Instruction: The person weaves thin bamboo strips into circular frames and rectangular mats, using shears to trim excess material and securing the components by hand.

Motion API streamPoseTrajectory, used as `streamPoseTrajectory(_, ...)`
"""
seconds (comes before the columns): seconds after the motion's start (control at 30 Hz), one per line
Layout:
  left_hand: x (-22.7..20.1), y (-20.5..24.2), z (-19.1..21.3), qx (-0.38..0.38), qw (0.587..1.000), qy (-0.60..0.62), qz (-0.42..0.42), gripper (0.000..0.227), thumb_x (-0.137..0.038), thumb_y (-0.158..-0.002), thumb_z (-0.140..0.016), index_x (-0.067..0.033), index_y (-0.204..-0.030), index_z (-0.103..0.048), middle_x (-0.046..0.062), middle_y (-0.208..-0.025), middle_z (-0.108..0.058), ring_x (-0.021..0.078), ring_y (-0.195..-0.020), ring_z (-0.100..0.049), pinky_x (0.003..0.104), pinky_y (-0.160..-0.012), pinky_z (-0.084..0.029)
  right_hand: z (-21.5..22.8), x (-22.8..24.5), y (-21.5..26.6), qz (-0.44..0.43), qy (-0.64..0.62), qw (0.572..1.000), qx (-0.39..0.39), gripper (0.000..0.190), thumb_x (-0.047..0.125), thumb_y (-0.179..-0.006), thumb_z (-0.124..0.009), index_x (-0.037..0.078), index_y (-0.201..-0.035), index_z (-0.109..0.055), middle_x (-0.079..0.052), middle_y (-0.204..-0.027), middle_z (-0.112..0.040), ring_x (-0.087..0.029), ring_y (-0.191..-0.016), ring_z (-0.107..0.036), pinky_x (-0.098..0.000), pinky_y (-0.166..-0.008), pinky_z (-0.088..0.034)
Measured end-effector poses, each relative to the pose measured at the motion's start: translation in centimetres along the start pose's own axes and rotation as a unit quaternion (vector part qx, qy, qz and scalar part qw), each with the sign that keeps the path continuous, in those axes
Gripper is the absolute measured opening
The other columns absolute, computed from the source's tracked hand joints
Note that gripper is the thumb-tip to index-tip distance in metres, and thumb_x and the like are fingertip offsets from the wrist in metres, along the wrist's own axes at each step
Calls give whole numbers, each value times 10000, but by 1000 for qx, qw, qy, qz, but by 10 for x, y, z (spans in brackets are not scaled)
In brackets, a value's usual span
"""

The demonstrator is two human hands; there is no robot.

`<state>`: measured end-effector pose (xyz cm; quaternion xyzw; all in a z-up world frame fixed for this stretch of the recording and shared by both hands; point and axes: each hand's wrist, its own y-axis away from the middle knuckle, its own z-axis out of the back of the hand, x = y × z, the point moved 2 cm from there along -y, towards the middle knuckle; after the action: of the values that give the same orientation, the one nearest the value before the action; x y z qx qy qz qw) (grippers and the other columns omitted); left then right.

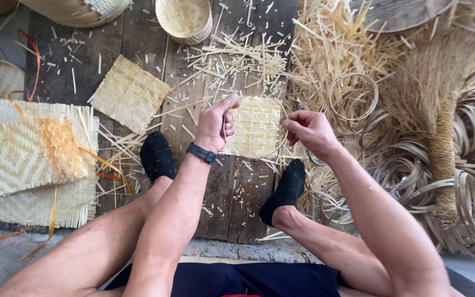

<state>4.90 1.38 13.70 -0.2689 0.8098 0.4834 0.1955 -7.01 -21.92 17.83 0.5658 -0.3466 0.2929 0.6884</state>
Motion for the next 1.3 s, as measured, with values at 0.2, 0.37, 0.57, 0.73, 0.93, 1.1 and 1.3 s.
streamPoseTrajectory(0.2,48,-48,58,-91,929,-299,-197,168,-59,-759,-810,-35,-912,-745,6,-759,-740,91,-648,-694,235,-565,-564,-31,-52,-40,-57,85,982,-159,201,150,-883,-774,6,-1019,-737,-75,-808,-748,-132,-662,-714,-281,-589,-628)
streamPoseTrajectory(0.37,68,-68,79,-147,794,-519,-282,302,-67,-679,-891,-95,-970,-815,92,-816,-742,174,-696,-710,310,-664,-576,-54,-80,-56,37,196,944,-263,185,142,-813,-834,20,-946,-793,-117,-799,-775,-184,-699,-731,-343,-725,-586)
streamPoseTrajectory(0.57,67,-64,76,-143,799,-535,-234,285,-64,-746,-865,-97,-1022,-808,112,-851,-784,199,-730,-747,320,-704,-572,-55,-98,-60,0,181,941,-287,216,163,-800,-826,61,-989,-800,-106,-834,-785,-195,-732,-753,-334,-764,-593)
streamPoseTrajectory(0.73,69,-60,74,-151,794,-527,-262,258,-50,-739,-855,-81,-991,-808,118,-976,-791,189,-795,-774,296,-743,-599,-59,-100,-53,38,188,931,-312,168,159,-846,-804,74,-991,-807,-128,-857,-786,-225,-743,-761,-352,-791,-591)
streamPoseTrajectory(0.93,70,-71,80,-179,799,-525,-232,227,-77,-695,-902,-90,-908,-826,106,-883,-795,186,-747,-768,304,-727,-592,-59,-101,-55,76,226,915,-326,121,159,-881,-778,79,-964,-816,-135,-854,-777,-253,-745,-750,-376,-772,-575)
streamPoseTrajectory(1.1,76,-77,85,-197,808,-514,-209,224,-67,-687,-900,-94,-896,-824,78,-816,-793,161,-709,-759,290,-699,-592,-57,-104,-59,61,236,915,-321,158,231,-866,-822,97,-949,-818,-141,-822,-770,-273,-745,-738,-392,-758,-562)
streamPoseTrajectory(1.3,79,-86,91,-186,827,-497,-187,234,-58,-667,-906,-90,-881,-816,65,-806,-793,145,-706,-755,281,-689,-602,-56,-107,-65,37,238,919,-311,145,225,-843,-828,119,-942,-823,-132,-827,-768,-263,-751,-745,-378,-756,-565)
